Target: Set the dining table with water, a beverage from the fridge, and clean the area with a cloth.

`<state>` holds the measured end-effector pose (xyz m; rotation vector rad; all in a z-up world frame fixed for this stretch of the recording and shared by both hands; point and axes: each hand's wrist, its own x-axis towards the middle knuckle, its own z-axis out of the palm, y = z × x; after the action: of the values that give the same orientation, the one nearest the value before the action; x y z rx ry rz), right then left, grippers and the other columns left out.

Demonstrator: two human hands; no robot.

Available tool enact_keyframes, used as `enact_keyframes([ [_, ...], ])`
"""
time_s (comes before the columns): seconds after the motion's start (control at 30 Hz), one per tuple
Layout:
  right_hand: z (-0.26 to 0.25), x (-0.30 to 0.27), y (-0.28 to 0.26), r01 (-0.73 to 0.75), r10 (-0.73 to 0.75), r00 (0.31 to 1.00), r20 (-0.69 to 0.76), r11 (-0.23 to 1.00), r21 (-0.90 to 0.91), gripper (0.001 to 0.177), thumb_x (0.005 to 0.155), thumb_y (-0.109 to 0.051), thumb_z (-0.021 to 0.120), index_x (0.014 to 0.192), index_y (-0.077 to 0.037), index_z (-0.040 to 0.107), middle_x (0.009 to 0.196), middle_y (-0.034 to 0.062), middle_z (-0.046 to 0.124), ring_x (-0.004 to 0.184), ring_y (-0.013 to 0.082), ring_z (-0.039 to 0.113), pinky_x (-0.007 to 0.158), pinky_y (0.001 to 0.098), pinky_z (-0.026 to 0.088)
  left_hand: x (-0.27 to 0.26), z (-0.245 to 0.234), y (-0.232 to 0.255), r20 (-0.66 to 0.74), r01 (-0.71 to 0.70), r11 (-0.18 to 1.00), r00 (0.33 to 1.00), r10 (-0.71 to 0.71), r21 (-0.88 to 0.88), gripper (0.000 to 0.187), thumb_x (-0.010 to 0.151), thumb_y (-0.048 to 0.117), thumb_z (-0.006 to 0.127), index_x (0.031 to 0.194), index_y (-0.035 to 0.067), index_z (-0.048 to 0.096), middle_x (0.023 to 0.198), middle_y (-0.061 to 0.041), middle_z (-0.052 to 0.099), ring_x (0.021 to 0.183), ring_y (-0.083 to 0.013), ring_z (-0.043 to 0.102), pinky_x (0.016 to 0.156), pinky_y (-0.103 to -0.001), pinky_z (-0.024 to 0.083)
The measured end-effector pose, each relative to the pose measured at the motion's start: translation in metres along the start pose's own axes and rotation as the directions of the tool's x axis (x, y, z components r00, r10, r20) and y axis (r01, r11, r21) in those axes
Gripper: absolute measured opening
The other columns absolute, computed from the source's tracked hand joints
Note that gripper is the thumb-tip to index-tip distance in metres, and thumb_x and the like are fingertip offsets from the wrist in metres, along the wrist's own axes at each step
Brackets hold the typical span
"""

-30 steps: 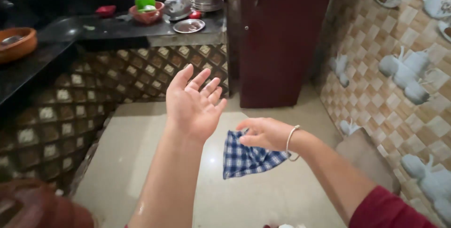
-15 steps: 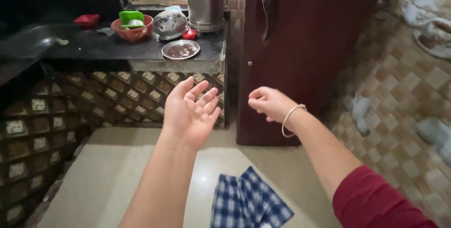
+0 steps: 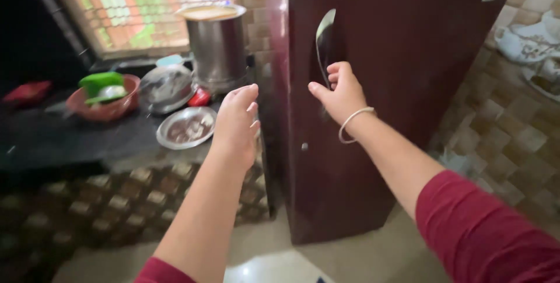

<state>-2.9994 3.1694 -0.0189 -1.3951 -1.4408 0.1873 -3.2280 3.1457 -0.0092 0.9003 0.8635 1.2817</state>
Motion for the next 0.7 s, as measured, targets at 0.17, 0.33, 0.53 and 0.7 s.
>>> enact_keyframes([
  [0.17, 0.061, 0.068, 0.029, 0.022, -0.023, 0.967, -0.252, 1.0, -0.009, 0.05, 0.091, -0.033, 0.078, 0.125, -0.004, 0.054, 0.116, 0.0133, 0.062, 0.104, 0.0232, 0.064, 0.091, 0.0374, 0.053, 0.116, 0.019, -0.013, 0.105, -0.198, 0.953, 0.978, 0.178, 0.23, 0.064, 0.083, 0.039, 0.069, 0.136, 0.005, 0.054, 0.141, -0.013, 0.061, 0.133, -0.0233, 0.053, 0.108, -0.038, 0.039],
  [0.33, 0.079, 0.087, 0.024, -0.009, -0.074, 0.869, -0.49, 0.986, -0.165, 0.048, 0.089, -0.029, 0.081, 0.12, -0.004, 0.055, 0.114, 0.0134, 0.057, 0.097, 0.0261, 0.062, 0.083, 0.0388, 0.054, 0.17, 0.039, -0.011, 0.199, -0.216, 0.934, 0.966, 0.163, 0.285, 0.077, 0.083, 0.039, 0.072, 0.145, 0.004, 0.043, 0.148, -0.015, 0.05, 0.139, -0.026, 0.046, 0.113, -0.038, 0.036],
  [0.53, 0.072, 0.105, 0.058, 0.006, -0.091, 0.818, -0.567, 0.989, -0.15, 0.042, 0.092, -0.035, 0.079, 0.106, 0.001, 0.063, 0.094, 0.0153, 0.069, 0.082, 0.0228, 0.065, 0.074, 0.0376, 0.052, 0.201, 0.073, -0.018, 0.301, -0.14, 0.959, 0.952, 0.062, 0.246, 0.09, 0.079, 0.041, 0.072, 0.153, 0.008, 0.033, 0.153, -0.018, 0.045, 0.138, -0.0288, 0.046, 0.107, -0.04, 0.04],
  [0.7, 0.062, 0.105, 0.06, -0.188, 0.22, 0.942, -0.252, 0.971, 0.144, 0.044, 0.093, -0.045, 0.068, 0.078, -0.004, 0.063, 0.059, 0.0039, 0.065, 0.05, 0.0127, 0.062, 0.05, 0.0292, 0.052, 0.194, 0.086, -0.062, 0.262, -0.38, 0.684, 0.925, 0.275, 0.622, 0.113, 0.074, 0.045, 0.079, 0.156, 0.0, 0.016, 0.152, -0.026, 0.04, 0.133, -0.0397, 0.052, 0.105, -0.043, 0.045],
])
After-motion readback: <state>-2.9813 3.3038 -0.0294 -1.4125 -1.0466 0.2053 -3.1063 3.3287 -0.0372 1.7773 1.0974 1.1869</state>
